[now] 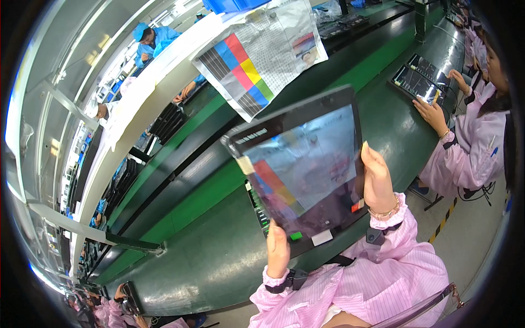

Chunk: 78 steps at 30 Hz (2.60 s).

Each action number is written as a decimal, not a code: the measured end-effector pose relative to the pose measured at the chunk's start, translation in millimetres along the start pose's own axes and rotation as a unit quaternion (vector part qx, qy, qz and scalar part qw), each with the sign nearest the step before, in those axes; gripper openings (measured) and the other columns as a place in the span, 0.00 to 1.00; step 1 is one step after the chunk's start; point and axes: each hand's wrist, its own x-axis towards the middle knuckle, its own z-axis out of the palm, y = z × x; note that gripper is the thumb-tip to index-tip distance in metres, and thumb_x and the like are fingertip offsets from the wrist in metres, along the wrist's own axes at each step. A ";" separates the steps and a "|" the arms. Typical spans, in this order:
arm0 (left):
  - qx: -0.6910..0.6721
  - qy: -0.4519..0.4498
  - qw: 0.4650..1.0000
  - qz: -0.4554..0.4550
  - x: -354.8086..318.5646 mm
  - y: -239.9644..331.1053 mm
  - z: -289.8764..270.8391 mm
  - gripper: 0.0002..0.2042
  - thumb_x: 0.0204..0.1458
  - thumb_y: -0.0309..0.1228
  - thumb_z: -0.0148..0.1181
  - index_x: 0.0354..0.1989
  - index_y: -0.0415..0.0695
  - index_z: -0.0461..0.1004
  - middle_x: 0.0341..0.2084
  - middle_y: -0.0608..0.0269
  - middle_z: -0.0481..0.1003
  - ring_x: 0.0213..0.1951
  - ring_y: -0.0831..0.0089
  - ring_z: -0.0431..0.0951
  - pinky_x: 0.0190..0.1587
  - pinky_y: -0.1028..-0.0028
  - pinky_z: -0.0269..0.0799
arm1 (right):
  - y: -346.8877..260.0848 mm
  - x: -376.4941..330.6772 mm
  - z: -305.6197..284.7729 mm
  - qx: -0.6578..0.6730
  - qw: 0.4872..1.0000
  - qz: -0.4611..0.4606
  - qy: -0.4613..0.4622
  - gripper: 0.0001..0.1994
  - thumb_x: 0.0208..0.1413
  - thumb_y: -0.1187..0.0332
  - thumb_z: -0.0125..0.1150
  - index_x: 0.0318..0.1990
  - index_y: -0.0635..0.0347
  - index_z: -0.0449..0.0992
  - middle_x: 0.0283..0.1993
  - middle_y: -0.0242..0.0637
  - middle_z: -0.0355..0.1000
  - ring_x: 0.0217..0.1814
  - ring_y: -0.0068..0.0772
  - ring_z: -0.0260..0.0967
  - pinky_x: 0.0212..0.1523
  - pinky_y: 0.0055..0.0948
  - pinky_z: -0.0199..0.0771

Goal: Checking and testing tablet screens on an assembly line.

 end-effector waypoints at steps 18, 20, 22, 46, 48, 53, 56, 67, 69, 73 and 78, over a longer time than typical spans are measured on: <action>0.247 -0.195 0.949 -0.007 9.8 -55.7 32.8 0.22 0.60 0.36 0.52 0.61 0.40 0.60 0.63 0.51 0.57 0.64 0.55 0.57 0.62 0.62 0.57 | 54.1 60.7 -162.7 -0.127 0.987 0.095 0.016 0.30 0.62 0.78 0.44 0.71 0.50 0.47 0.63 0.39 0.62 0.54 0.21 0.63 0.58 0.22 0.64; 0.395 -0.216 0.889 0.080 10.9 -54.8 31.5 0.23 0.59 0.37 0.54 0.61 0.42 0.61 0.65 0.49 0.54 0.67 0.51 0.53 0.64 0.57 0.54 | 66.3 74.9 -173.7 -0.183 0.975 0.122 0.015 0.30 0.63 0.76 0.43 0.71 0.50 0.46 0.70 0.49 0.51 0.67 0.30 0.55 0.68 0.25 0.48; 0.563 -0.189 0.789 0.156 11.9 -56.8 33.4 0.23 0.55 0.37 0.57 0.58 0.43 0.64 0.65 0.45 0.52 0.67 0.45 0.48 0.65 0.48 0.46 | 81.7 83.3 -175.9 -0.200 0.968 0.147 0.026 0.30 0.64 0.71 0.46 0.71 0.52 0.45 0.71 0.51 0.48 0.71 0.35 0.50 0.69 0.27 0.45; 0.401 -0.012 0.910 0.106 31.3 -48.1 42.7 0.18 0.42 0.21 0.58 0.45 0.44 0.71 0.59 0.51 0.59 0.59 0.54 0.60 0.57 0.59 0.60 | 56.8 8.4 -109.7 -0.474 0.868 0.047 -0.143 0.23 0.61 0.64 0.55 0.61 0.62 0.62 0.59 0.44 0.66 0.60 0.37 0.64 0.58 0.34 0.66; 0.285 -0.021 0.954 0.091 30.3 -50.1 58.1 0.16 0.52 0.21 0.53 0.50 0.41 0.66 0.58 0.52 0.61 0.61 0.56 0.62 0.58 0.64 0.63 | 61.4 -26.0 -89.7 -0.245 0.926 0.203 -0.205 0.33 0.63 0.62 0.53 0.70 0.60 0.44 0.68 0.44 0.53 0.66 0.38 0.57 0.62 0.32 0.61; 0.284 -0.133 0.944 0.103 17.9 -54.9 69.8 0.16 0.61 0.27 0.45 0.57 0.38 0.61 0.59 0.54 0.64 0.61 0.61 0.65 0.66 0.58 0.47 | 57.7 -50.7 -80.5 -0.252 0.946 0.175 -0.105 0.39 0.56 0.76 0.52 0.72 0.57 0.38 0.70 0.41 0.47 0.62 0.31 0.57 0.57 0.29 0.65; 0.543 -0.099 0.818 0.160 19.4 -62.5 55.7 0.21 0.56 0.29 0.54 0.57 0.38 0.62 0.53 0.59 0.71 0.61 0.63 0.64 0.67 0.45 0.37 | 37.1 -52.5 -102.7 -0.318 0.941 0.116 -0.022 0.38 0.53 0.78 0.51 0.71 0.57 0.43 0.62 0.42 0.56 0.44 0.29 0.68 0.45 0.27 0.71; 0.539 -0.275 0.776 0.178 29.9 -87.8 63.5 0.21 0.56 0.34 0.53 0.57 0.39 0.63 0.58 0.59 0.66 0.64 0.65 0.60 0.68 0.46 0.38 | 12.8 -73.9 -144.1 -0.332 0.934 0.080 0.102 0.38 0.52 0.73 0.54 0.71 0.54 0.46 0.56 0.40 0.62 0.39 0.25 0.70 0.39 0.22 0.71; 0.539 -0.292 0.768 0.184 32.2 -84.1 69.3 0.21 0.56 0.35 0.53 0.57 0.39 0.63 0.59 0.59 0.65 0.64 0.65 0.59 0.68 0.47 0.38 | 14.7 -75.9 -148.6 -0.331 0.935 0.078 0.101 0.38 0.51 0.73 0.54 0.71 0.54 0.46 0.57 0.40 0.62 0.40 0.24 0.70 0.39 0.21 0.70; 0.590 -0.233 0.748 0.195 52.4 -77.3 62.4 0.21 0.55 0.35 0.55 0.55 0.37 0.64 0.59 0.57 0.65 0.64 0.62 0.59 0.67 0.47 0.41 | 14.4 -77.4 -157.7 -0.434 0.896 0.055 0.077 0.37 0.47 0.80 0.53 0.68 0.61 0.51 0.68 0.45 0.53 0.68 0.39 0.55 0.66 0.34 0.55; 0.641 -0.165 0.722 0.202 85.0 -82.3 43.2 0.20 0.54 0.30 0.55 0.54 0.35 0.64 0.57 0.57 0.66 0.64 0.62 0.60 0.67 0.48 0.41 | 13.8 -78.3 -162.0 -0.534 0.842 0.028 0.071 0.36 0.46 0.77 0.58 0.66 0.62 0.56 0.65 0.47 0.59 0.68 0.41 0.56 0.66 0.34 0.54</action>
